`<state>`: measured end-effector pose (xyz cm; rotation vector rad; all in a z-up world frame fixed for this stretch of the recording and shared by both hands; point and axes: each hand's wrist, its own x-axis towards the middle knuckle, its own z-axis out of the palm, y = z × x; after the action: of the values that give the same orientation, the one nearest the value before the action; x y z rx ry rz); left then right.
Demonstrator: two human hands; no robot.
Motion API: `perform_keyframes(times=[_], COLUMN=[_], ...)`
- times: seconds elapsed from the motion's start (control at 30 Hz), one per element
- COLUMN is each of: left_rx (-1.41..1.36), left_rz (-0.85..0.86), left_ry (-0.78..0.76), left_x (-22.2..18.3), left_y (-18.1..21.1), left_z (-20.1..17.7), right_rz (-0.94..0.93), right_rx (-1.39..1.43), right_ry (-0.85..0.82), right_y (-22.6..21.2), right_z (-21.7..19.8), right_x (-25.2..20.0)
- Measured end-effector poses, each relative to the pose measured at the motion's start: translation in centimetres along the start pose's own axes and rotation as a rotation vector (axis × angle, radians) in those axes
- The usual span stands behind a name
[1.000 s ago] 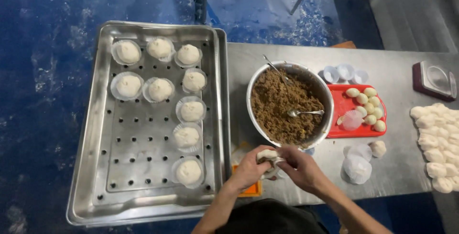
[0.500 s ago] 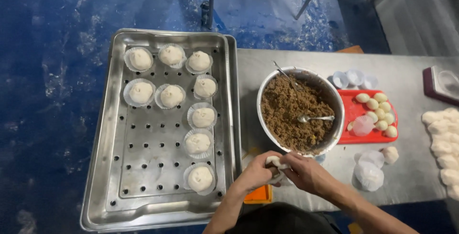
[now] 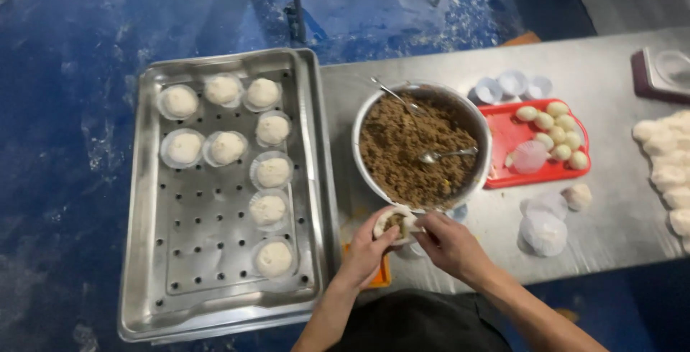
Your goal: The recorder is assembling stuffed buns by filling dough with meat and eggs and placing them into a steamer tray.
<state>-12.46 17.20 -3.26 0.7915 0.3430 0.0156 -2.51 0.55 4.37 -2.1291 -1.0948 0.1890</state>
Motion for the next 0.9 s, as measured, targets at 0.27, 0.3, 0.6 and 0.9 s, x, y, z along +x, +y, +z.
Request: perform_keyframes(times=[0.27,0.3,0.6,0.9], left_rx=[0.598,0.628,0.238,0.544], left_rz=[0.295,0.299,0.351,0.397], left_ry=[0.024,0.011,0.009,0.191], left_x=[-0.4,-0.1,1.4,0.9], left_y=[-1.3,0.0,-4.3,-4.3], left_z=[6.6,7.9,11.1,16.8], right_rz=[-0.042,-0.072,-0.001,0.101], right_rx=[0.020,-0.035,0.107,0.188], right_ry=[-0.036,-0.059,-0.032,-0.071], right_y=[2.5,2.2,5.3,5.9], right_z=[-3.8,-4.9,-9.4,-12.6], right_x=[-3.5,-2.8,-4.2,-4.3])
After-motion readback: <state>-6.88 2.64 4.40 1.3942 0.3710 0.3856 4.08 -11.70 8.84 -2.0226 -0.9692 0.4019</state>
